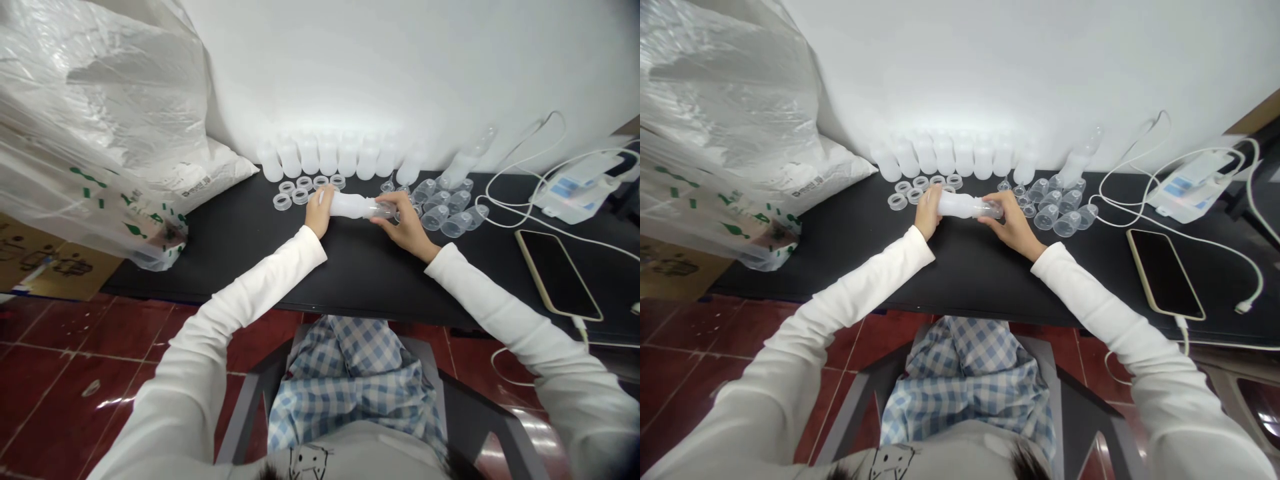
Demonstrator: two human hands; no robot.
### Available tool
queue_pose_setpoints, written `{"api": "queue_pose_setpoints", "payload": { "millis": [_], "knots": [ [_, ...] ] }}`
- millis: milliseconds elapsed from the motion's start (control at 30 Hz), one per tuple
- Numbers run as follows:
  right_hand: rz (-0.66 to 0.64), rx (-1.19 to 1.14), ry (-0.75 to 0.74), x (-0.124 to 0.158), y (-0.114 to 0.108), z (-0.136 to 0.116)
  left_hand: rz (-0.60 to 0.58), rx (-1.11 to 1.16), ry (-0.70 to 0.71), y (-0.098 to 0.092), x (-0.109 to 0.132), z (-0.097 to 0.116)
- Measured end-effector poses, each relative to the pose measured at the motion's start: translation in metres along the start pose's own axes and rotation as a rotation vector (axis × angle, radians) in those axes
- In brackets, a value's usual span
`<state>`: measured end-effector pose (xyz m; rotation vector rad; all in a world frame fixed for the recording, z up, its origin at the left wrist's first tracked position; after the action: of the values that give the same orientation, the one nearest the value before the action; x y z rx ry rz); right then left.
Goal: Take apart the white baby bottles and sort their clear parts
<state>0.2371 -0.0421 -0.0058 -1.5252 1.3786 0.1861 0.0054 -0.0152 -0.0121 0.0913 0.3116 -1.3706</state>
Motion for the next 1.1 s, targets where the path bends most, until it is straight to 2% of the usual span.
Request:
{"api": "queue_pose_setpoints", "payload": {
  "millis": [167, 267, 400, 567, 767, 867, 933, 1100],
  "knots": [
    [-0.015, 0.252, -0.225, 0.0, -0.011, 0.007, -0.067, 0.111, -0.252, -0.004, -0.002, 0.01],
    [-0.03, 0.32, -0.219, 0.0, -0.019, 0.011, -0.082, 0.159, -0.361, -0.008, -0.002, 0.017],
    [-0.019, 0.3, -0.097, -0.001, -0.02, 0.011, -0.1, 0.226, -0.374, -0.01, -0.001, 0.023],
    [0.005, 0.287, -0.093, 0.0, -0.014, -0.003, -0.082, 0.247, -0.362, -0.008, 0.001, 0.025],
    [-0.093, 0.34, -0.048, -0.002, -0.02, -0.013, -0.067, 0.193, -0.337, -0.006, 0.003, 0.025],
    [-0.135, 0.43, -0.005, -0.007, -0.034, -0.009, -0.08, 0.197, -0.347, -0.006, 0.003, 0.025],
    [-0.106, 0.503, 0.075, -0.011, -0.049, -0.005, -0.087, 0.205, -0.362, -0.006, 0.002, 0.026],
    [0.177, 0.659, 0.385, -0.026, -0.102, 0.006, -0.085, 0.206, -0.382, -0.006, 0.003, 0.029]
  ]
}}
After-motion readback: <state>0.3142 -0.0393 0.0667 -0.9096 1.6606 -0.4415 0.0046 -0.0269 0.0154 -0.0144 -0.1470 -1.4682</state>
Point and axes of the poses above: each hand's wrist, its own x-axis away from the middle knuckle, its own y-axis out of the palm, z = x × y, the point moved 1 cm from there along -x, towards the middle knuckle
